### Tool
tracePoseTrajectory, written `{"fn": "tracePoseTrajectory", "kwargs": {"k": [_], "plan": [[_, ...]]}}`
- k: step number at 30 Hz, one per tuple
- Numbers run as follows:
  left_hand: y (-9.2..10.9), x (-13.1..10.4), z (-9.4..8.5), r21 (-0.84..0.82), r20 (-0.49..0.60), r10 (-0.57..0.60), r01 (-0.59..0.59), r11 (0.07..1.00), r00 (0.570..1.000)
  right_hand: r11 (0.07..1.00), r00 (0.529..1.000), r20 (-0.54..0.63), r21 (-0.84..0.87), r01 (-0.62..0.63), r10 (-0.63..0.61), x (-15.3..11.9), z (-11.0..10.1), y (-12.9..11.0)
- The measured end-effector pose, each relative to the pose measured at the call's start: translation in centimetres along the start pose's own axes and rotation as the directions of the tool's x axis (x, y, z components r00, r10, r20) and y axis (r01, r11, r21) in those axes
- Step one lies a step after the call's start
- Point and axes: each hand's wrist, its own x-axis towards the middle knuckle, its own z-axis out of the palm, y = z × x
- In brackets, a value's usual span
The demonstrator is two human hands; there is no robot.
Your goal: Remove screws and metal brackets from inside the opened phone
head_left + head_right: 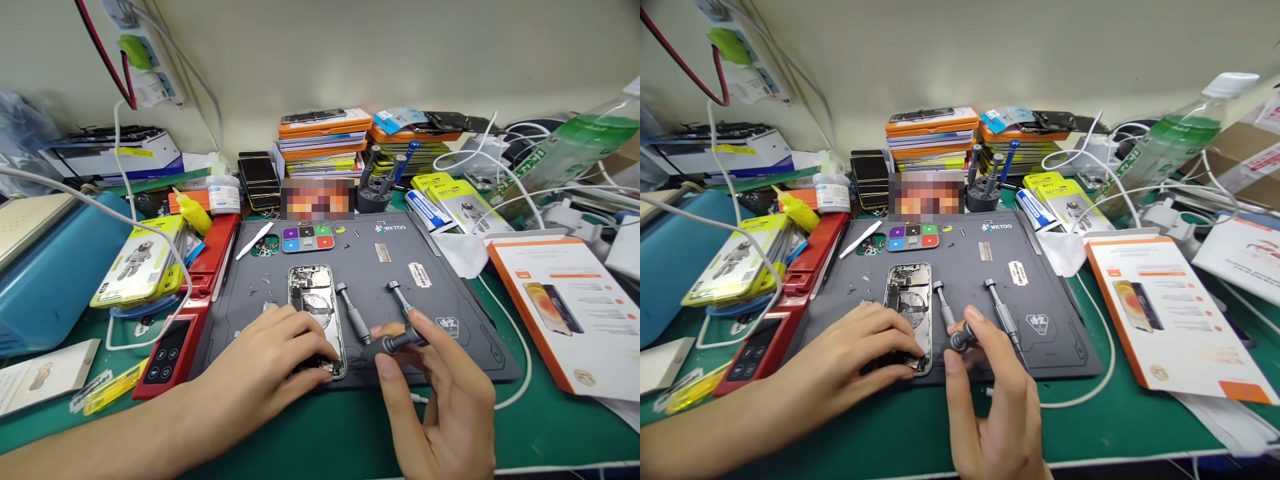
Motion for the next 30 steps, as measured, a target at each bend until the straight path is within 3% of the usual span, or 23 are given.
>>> {"fn": "tracePoseTrajectory", "kwargs": {"k": [10,19,22,26,30], "plan": [[0.0,0.1,0.5,-0.076,-0.040,0.000,-0.004,0.997,0.999,1.000,1.000,-0.009,0.030,-0.002,0.003,-0.1,0.0,-0.4],[-0.1,0.4,0.3,-0.044,0.038,0.005,-0.004,0.999,0.999,1.000,1.000,-0.008,0.022,-0.015,0.016,0.2,0.0,-0.4],[-0.4,-0.1,0.3,0.006,0.007,0.084,-0.084,0.996,0.996,1.000,1.000,-0.013,0.013,-0.020,0.021,0.1,0.1,-0.4],[-0.5,-0.4,0.4,0.283,-0.027,0.283,-0.265,0.922,0.959,1.000,1.000,-0.015,0.009,-0.021,0.021,0.3,0.3,-0.6],[-0.6,-0.3,0.5,0.306,-0.033,0.316,-0.291,0.906,0.948,1.000,1.000,-0.014,-0.001,-0.002,0.002,0.5,0.3,-0.6]]}}
